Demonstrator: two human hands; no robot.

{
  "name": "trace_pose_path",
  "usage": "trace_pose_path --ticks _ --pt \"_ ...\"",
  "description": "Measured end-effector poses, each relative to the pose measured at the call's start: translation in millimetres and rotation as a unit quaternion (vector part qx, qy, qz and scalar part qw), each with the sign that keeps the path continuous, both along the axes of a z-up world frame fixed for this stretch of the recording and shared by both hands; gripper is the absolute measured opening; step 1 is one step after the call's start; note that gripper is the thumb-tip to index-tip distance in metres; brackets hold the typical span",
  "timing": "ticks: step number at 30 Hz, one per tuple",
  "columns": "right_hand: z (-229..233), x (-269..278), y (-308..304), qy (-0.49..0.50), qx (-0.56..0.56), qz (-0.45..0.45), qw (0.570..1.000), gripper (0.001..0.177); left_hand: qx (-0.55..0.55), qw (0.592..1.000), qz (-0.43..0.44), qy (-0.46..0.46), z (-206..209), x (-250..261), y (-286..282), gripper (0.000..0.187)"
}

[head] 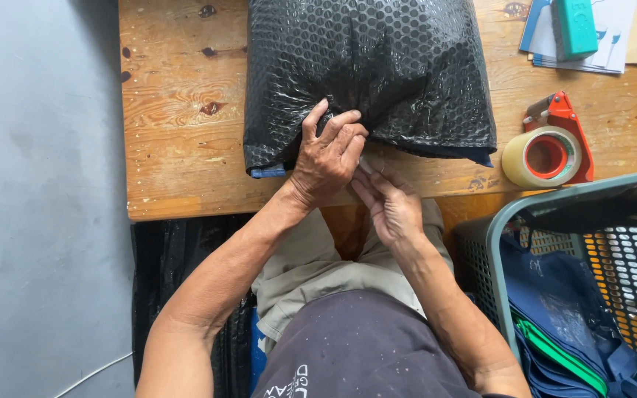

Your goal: The person is wrapping a black bubble wrap sheet around an object and securing the edges with clear adhesive tape using a handheld dispenser.

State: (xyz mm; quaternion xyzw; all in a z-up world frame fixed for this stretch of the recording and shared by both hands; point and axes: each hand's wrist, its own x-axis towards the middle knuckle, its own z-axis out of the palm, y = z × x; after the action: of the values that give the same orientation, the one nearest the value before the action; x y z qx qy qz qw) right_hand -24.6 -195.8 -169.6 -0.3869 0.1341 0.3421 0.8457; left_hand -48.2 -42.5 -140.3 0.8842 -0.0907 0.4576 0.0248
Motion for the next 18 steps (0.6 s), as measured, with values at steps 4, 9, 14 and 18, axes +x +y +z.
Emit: trace_pose_path --ticks 4,9,14,18 --pt "-32 11 7 -0.003 0.004 0.000 1.000 0.024 0.000 1.000 -0.001 0.001 3 2 -2 0.019" --pt "-56 24 14 0.021 0.024 -0.031 0.999 0.030 -0.007 1.000 0.004 0.003 0 2 -3 0.017" --pt "-63 30 17 0.026 0.027 -0.036 0.999 0.022 -0.010 1.000 0.003 0.005 -6 1 -4 0.019" --pt "-93 38 19 0.033 0.045 -0.055 0.997 0.016 -0.013 1.000 0.001 0.009 -14 0 -6 0.020"
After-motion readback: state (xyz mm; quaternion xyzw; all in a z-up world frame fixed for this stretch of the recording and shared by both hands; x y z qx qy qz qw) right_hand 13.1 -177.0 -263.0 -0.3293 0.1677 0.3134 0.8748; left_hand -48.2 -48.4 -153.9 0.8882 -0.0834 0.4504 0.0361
